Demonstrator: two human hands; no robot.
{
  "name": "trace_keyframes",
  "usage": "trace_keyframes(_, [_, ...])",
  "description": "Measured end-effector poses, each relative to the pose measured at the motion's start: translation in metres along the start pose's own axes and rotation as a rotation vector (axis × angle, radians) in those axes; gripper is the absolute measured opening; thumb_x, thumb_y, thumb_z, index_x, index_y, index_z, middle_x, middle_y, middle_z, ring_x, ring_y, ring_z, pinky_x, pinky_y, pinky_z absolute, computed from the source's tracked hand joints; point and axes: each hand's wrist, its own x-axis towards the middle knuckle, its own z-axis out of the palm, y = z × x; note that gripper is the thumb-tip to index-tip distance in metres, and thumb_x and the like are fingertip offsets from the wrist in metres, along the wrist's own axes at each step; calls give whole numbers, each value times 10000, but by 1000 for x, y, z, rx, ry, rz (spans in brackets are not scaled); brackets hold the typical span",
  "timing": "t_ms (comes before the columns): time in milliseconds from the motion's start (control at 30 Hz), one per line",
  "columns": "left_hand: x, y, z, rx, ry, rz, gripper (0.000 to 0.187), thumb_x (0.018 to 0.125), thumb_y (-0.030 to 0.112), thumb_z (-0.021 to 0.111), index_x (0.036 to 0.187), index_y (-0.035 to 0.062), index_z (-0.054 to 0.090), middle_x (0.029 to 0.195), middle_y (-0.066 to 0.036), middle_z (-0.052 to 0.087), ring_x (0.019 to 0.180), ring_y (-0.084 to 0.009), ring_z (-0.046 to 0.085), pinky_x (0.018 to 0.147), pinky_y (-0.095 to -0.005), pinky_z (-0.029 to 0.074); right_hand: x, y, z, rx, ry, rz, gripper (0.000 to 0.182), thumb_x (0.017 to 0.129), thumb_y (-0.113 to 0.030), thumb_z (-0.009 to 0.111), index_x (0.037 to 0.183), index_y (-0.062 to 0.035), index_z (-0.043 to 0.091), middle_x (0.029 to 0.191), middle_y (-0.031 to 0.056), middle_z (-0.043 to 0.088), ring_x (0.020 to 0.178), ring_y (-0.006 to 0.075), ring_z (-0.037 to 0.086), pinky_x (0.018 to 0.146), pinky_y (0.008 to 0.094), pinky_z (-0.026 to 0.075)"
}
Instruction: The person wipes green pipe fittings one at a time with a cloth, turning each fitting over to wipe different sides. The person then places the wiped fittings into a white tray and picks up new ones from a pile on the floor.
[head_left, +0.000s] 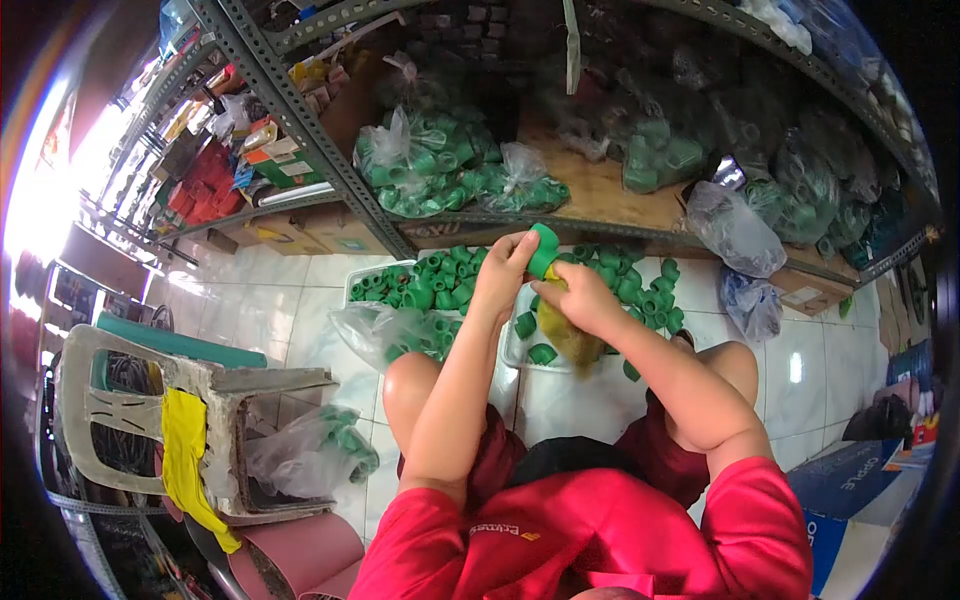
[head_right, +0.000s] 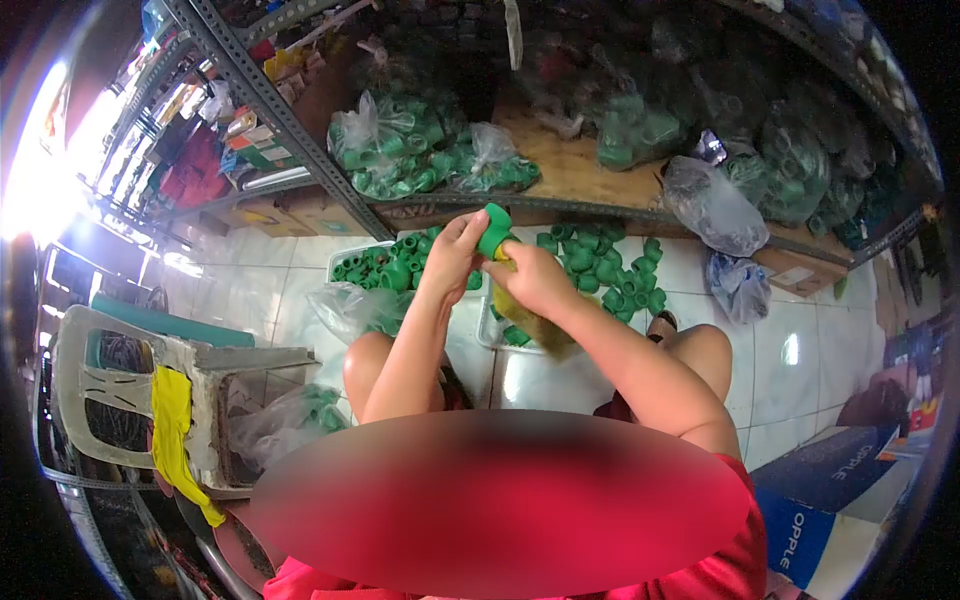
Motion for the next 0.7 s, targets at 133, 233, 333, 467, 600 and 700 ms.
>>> trace_keyframes(133, [0, 1, 11, -353, -81, 125, 403, 877, 294, 501, 1174, 30, 434, 1021, -60, 543, 899, -153, 520, 752, -293, 433, 8, 4, -12, 1072, -165, 311, 239, 814, -224, 577, 988, -61, 577, 846, 28, 602, 755, 147, 579, 666, 287, 454])
trace_keyframes(233, [2, 4, 17, -605, -121, 164, 405, 879, 209, 506, 1219, 26, 385, 1074, -82, 530, 950, -189, 532, 835, -348, 444, 9, -5, -27, 1406, -237, 391, 289, 819, -227, 578, 1052, -56, 557, 962, 29, 586, 818, 99, 543, 710, 257, 442])
trace_keyframes(333, [13, -5, 11, -627, -41, 166, 405, 889, 266, 481, 1208, 30, 396, 1042, -76, 538, 954, -202, 526, 819, -368, 445, 14, 3, -33, 1170, -287, 307, 312, 832, -195, 553, 1109, -54, 526, 936, 13, 573, 794, 89, 555, 713, 245, 459])
trace_keyframes(467, [24, -1, -22, -780, -7, 63, 414, 909, 409, 359, 1145, 86, 467, 986, -74, 544, 875, -204, 503, 729, -361, 427, 8, -4, -58, 900, -320, 168, 398, 837, -187, 547, 1207, -56, 485, 939, -7, 562, 810, 61, 521, 744, 213, 421])
trace_keyframes(600, [11, 16, -17, -683, -94, -40, 381, 915, 395, 348, 1098, 105, 511, 933, -53, 561, 784, -175, 501, 650, -315, 426, 8, -12, -73, 810, -228, 93, 403, 839, -179, 547, 1220, -67, 480, 950, -25, 547, 798, 44, 489, 744, 196, 404])
trace_keyframes(700, [4, 17, -6, -605, -118, -103, 354, 917, 365, 358, 1070, 98, 532, 901, -35, 578, 739, -150, 513, 626, -309, 432, 5, -7, -66, 789, -261, 51, 424, 830, -210, 560, 1216, -55, 479, 976, 11, 577, 814, 80, 525, 761, 226, 415])
